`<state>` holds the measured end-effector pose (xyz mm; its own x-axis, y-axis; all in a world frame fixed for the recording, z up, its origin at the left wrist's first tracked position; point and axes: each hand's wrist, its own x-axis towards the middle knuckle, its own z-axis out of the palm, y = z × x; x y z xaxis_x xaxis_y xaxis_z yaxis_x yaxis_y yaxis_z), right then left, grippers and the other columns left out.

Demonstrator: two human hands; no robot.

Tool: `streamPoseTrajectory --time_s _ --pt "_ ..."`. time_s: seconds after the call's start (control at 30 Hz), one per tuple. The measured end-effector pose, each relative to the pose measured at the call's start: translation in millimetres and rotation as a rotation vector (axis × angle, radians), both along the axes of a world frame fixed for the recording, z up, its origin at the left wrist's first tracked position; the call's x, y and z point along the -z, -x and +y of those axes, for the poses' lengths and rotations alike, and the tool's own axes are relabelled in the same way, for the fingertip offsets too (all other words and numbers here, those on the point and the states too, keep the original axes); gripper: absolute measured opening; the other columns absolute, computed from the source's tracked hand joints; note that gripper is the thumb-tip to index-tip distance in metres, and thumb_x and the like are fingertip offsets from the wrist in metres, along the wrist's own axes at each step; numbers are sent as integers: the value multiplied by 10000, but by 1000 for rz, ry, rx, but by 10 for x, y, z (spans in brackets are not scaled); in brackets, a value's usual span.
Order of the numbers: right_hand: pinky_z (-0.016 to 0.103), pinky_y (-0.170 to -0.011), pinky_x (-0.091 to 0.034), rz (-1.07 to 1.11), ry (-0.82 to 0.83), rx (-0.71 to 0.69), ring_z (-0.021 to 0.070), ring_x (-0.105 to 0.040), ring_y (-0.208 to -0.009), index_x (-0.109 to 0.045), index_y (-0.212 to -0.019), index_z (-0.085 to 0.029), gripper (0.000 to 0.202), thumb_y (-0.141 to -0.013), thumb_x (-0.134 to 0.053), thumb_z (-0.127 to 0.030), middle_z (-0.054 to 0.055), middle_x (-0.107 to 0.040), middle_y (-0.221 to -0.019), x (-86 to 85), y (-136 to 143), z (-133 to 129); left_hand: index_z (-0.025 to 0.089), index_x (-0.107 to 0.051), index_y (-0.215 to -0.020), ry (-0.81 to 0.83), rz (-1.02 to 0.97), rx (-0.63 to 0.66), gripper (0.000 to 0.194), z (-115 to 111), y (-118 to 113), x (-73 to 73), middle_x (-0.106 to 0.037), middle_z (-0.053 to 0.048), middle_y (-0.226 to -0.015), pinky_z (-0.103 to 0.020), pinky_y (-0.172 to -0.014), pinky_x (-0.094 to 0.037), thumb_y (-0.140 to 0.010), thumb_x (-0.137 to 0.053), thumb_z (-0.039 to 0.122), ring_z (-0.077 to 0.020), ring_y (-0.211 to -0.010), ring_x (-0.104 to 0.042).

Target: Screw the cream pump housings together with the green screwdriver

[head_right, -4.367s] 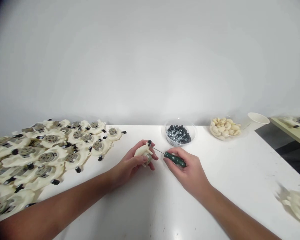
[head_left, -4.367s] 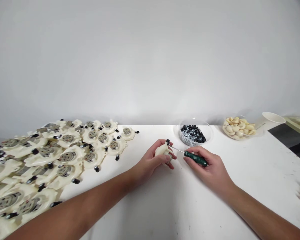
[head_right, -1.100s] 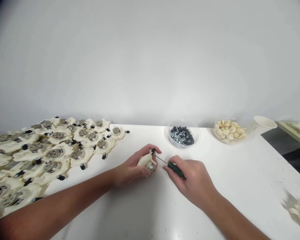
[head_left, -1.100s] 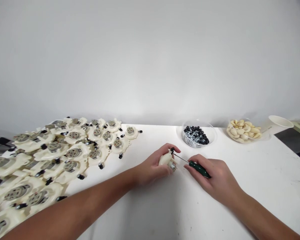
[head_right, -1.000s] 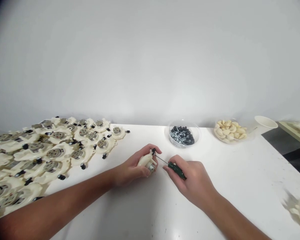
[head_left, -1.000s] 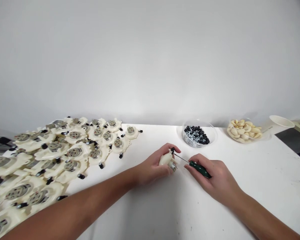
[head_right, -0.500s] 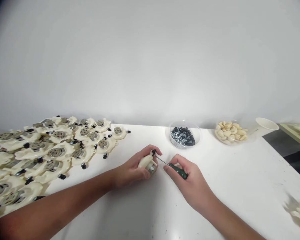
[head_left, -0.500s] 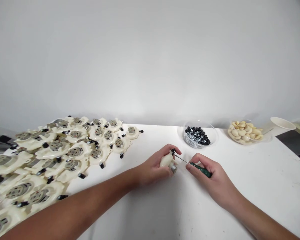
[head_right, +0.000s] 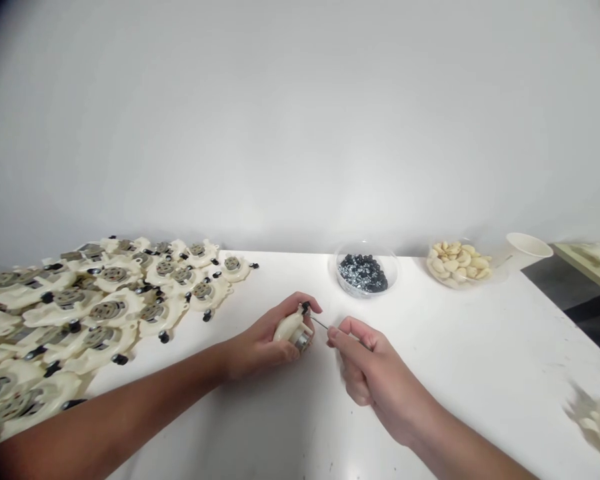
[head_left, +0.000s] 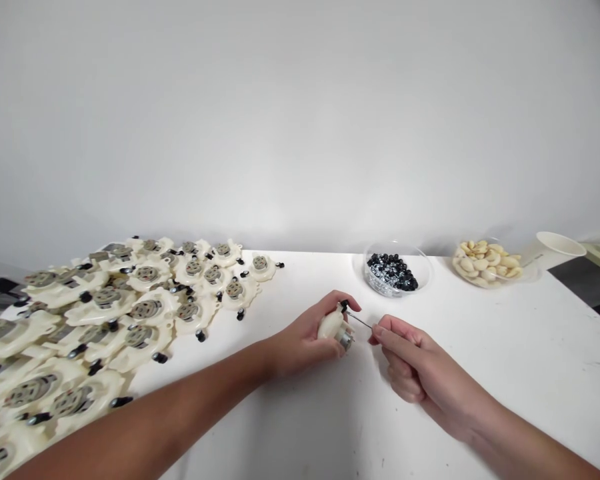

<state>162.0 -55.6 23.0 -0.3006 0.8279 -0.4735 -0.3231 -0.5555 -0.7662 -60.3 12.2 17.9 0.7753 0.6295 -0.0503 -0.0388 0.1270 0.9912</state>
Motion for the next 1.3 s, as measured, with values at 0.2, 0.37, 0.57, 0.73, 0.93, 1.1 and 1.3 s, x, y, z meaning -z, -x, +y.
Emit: streamPoseTrajectory --time_s 0.2,0.37,0.57,0.73,0.93,1.1,1.3 --pt "220 -407 -59 99 108 -38 35 -98 -415 -574 -890 -208 329 -937 -707 -505 -138 -256 -499 42 -50 30 253 -459 -1314 -23 -1 9 544 -6 -1 -7 -551 -15 -992 -272 -672 -363 -811 -646 166 -143 -770 -474" --pt "232 -450 -120 -211 -161 -50 65 -164 -456 -572 -867 -205 346 -963 -651 -528 -120 -303 -481 39 -51 87 255 -440 -1307 -11 9 -15 564 12 -14 -3 -553 -14 -1000 -265 -674 -384 -794 -639 134 -144 -778 -497" --pt "243 -505 -293 -891 -735 26 112 -354 -509 -589 -987 -231 239 -941 -669 -451 -83 -409 -583 40 -141 101 252 -434 -1261 7 21 -19 540 15 -30 9 -563 1 -943 -248 -649 -382 -782 -637 108 -139 -753 -503" --pt "268 -566 -375 -1189 -1149 -76 147 -532 -560 -581 -1038 -233 99 -983 -613 -308 -23 -617 -681 86 -193 84 235 -465 -1182 118 -53 -29 494 13 -33 -33 -576 6 -905 -246 -654 -377 -735 -624 97 -135 -753 -508" --pt "287 -555 -318 -1142 -1190 -206 153 -460 -550 -560 -1050 -227 88 -1047 -475 -252 -21 -560 -676 64 -144 39 227 -493 -1151 167 -25 13 531 29 -26 -57 -569 12 -885 -252 -657 -400 -658 -623 79 -145 -774 -519" --pt "260 -527 -291 -862 -781 -180 123 -364 -538 -523 -887 -239 230 -1051 -508 -399 -69 -426 -611 38 -87 10 237 -507 -1164 143 3 14 529 19 -7 -44 -569 10 -922 -252 -661 -399 -673 -624 81 -138 -780 -513" --pt "250 -492 -208 -538 -474 -81 98 -282 -528 -505 -844 -232 322 -996 -606 -498 -96 -339 -579 97 -35 34 234 -498 -1156 151 -3 20 518 23 0 -48 -556 13 -912 -247 -639 -382 -673 -616 90 -132 -765 -496"
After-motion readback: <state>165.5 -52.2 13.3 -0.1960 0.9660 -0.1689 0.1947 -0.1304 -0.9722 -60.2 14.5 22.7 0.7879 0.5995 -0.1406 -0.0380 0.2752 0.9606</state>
